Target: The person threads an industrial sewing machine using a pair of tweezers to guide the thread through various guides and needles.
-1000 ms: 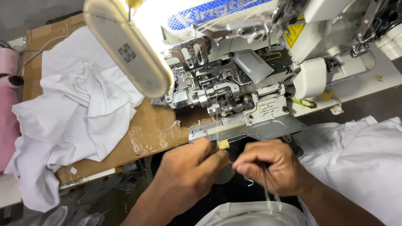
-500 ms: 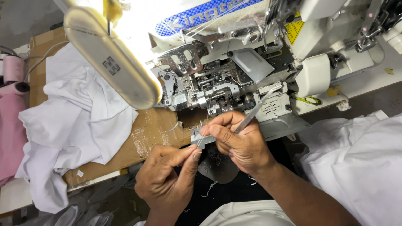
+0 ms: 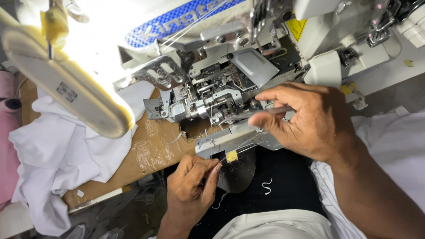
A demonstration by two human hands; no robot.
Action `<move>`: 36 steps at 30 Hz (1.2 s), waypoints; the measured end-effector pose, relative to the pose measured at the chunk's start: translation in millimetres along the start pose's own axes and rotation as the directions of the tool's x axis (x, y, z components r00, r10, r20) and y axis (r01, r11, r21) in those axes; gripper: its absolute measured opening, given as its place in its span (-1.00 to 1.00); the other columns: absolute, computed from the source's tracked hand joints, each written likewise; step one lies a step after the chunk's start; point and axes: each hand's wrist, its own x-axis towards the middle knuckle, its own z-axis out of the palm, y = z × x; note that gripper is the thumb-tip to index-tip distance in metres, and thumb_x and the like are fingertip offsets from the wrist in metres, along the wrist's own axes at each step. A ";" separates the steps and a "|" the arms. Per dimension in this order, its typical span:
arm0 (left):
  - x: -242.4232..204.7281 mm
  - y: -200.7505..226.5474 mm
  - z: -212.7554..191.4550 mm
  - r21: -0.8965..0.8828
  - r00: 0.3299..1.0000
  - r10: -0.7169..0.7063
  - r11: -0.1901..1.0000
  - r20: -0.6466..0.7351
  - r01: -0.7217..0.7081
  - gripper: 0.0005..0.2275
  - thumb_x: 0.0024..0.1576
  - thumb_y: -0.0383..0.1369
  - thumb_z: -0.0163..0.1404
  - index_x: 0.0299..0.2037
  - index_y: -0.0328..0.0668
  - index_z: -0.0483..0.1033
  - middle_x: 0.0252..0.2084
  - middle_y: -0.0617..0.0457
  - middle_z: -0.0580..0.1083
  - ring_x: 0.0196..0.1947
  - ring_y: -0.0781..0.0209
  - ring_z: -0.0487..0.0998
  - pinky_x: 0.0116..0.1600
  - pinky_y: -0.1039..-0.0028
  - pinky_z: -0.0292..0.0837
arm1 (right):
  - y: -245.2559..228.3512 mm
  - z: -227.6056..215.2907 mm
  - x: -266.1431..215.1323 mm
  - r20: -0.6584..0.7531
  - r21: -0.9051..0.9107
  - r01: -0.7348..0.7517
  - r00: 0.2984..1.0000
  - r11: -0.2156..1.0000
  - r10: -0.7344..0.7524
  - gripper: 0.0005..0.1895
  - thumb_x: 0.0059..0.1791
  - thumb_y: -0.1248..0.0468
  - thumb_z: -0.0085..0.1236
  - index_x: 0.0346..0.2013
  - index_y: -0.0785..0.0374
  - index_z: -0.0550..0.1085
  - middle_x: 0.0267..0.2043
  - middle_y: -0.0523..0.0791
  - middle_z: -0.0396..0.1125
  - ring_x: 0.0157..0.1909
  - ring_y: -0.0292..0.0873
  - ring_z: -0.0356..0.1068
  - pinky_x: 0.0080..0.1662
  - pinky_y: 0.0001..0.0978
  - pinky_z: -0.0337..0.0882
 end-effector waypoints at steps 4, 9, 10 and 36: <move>-22.4 -14.8 4.5 -0.012 0.991 -0.129 0.992 -0.031 0.129 -0.80 0.12 -0.40 0.19 -0.08 -0.26 0.59 -0.32 -0.02 0.49 -0.46 0.35 0.50 -0.46 0.68 0.43 | 3.4 -1.8 14.5 -0.044 -0.259 0.125 0.989 0.958 -0.141 -0.78 -0.02 0.23 0.51 -0.23 0.33 0.68 -0.39 -0.11 0.46 -0.48 -0.25 0.37 -0.52 -0.48 0.35; -51.9 -31.6 5.5 -0.003 0.960 -0.277 0.961 -0.045 0.277 -0.77 0.11 -0.35 0.19 -0.07 -0.24 0.60 -0.39 0.07 0.49 -0.48 0.43 0.50 -0.45 0.70 0.45 | 9.7 32.6 30.2 -0.118 -0.420 0.127 0.974 0.899 -0.193 -0.75 0.00 0.11 0.56 -0.28 0.19 0.67 -0.41 -0.19 0.42 -0.44 -0.28 0.34 -0.50 -0.48 0.32; -56.3 -34.1 4.6 -0.001 0.946 -0.320 0.947 -0.046 0.320 -0.77 0.11 -0.34 0.18 -0.07 -0.23 0.61 -0.41 0.10 0.48 -0.50 0.44 0.48 -0.47 0.71 0.43 | 10.0 40.3 33.7 -0.116 -0.475 0.121 0.973 0.872 -0.198 -0.73 0.01 0.05 0.56 -0.31 0.13 0.65 -0.43 -0.21 0.41 -0.46 -0.30 0.34 -0.56 -0.50 0.29; -77.4 -68.3 6.5 0.056 0.903 -0.429 0.902 0.012 0.427 -0.80 0.13 -0.31 0.15 -0.10 -0.16 0.63 -0.42 0.16 0.49 -0.53 0.47 0.47 -0.46 0.70 0.43 | 20.6 55.8 44.8 -0.076 -0.505 0.180 0.965 0.844 -0.251 -0.72 0.04 0.02 0.57 -0.32 0.11 0.67 -0.37 -0.21 0.46 -0.46 -0.32 0.40 -0.52 -0.45 0.41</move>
